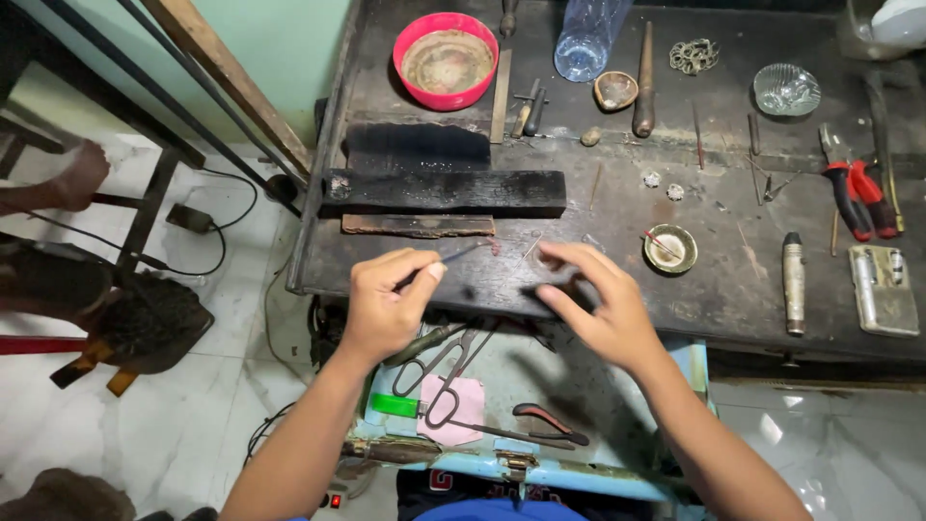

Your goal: A person uses a gas torch to heat small metal components on a soldering block and then manipulates them with pliers to assemble jewelry.

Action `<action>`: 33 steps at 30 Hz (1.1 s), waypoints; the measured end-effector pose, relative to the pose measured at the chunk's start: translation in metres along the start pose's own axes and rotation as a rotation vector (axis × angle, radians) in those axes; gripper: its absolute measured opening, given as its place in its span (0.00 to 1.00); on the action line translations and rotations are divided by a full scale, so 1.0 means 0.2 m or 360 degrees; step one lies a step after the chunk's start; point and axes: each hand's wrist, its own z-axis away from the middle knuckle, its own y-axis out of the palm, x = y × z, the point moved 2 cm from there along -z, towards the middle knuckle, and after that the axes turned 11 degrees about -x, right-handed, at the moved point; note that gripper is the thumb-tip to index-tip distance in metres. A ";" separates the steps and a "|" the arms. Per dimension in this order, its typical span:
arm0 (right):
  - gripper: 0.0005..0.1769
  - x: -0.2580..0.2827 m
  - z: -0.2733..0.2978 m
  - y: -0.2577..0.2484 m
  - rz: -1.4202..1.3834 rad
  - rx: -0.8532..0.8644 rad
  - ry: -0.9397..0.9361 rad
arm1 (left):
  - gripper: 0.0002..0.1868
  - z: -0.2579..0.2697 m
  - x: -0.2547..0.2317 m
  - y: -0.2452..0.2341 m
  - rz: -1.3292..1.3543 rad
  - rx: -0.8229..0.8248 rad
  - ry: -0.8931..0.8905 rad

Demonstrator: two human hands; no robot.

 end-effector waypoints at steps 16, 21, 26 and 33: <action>0.09 0.28 -0.68 0.17 0.0020 -0.0475 -0.0744 | 0.03 0.13 0.12 -0.03 -0.0505 -0.0228 0.0003; 0.07 -0.03 -0.71 0.42 0.0341 -0.0465 -0.0785 | 0.06 0.24 0.33 0.01 -0.0775 -0.0123 0.0281; 0.09 -0.03 -0.66 0.40 0.0344 -0.0234 -0.0546 | 0.08 0.26 0.36 0.00 -0.1088 -0.0065 0.0371; 0.11 0.17 -0.47 0.32 0.0073 -0.0327 -0.0434 | 0.14 0.17 0.10 0.08 -0.0291 -0.0302 0.0076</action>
